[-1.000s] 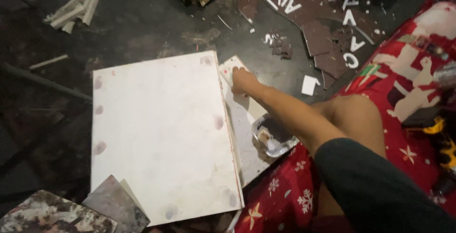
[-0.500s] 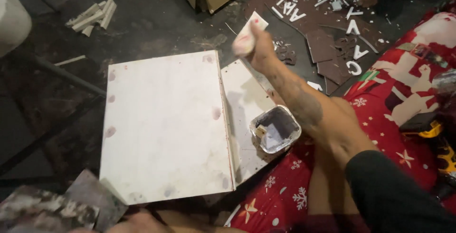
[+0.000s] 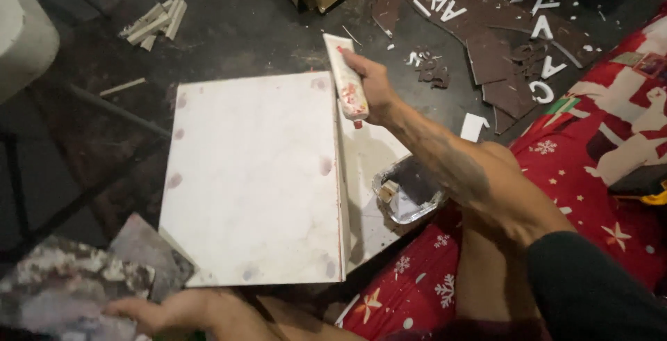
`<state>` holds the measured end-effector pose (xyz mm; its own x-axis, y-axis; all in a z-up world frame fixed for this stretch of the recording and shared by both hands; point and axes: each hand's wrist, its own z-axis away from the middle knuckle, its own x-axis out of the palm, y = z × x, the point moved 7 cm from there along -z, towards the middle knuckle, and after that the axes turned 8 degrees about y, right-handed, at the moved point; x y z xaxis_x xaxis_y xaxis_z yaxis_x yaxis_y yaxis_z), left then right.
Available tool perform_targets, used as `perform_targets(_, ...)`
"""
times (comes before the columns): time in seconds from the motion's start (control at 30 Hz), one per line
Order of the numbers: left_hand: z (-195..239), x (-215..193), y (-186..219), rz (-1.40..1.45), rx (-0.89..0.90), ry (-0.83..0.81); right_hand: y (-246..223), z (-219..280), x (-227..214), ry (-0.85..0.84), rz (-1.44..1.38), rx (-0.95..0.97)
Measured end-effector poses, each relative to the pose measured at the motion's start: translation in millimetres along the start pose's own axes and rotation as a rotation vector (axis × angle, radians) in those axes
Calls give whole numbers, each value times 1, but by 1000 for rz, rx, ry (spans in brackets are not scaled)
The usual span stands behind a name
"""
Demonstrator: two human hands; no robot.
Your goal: Applying filler compound to the seams and surfaces of a white box using a manual spreader to smooth out imperfections.
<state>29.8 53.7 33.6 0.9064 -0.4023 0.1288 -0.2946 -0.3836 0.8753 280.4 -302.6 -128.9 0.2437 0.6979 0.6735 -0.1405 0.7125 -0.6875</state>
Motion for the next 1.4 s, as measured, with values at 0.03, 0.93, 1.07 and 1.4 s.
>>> perform_targets(0.03,-8,17,-2,-6,-2,0,-2,6,-9,36,36,-32)
perform_targets(0.93,-59,207,-171,111,-288,-213,-59,146,-40,379,-338,-169)
perform_targets(1.07,-65,222,-192,115,-331,-242,-46,147,-52,261,-396,-150)
perform_targets(1.4,-71,229,-150,351,182,-407,-47,164,-42,260,-201,-227)
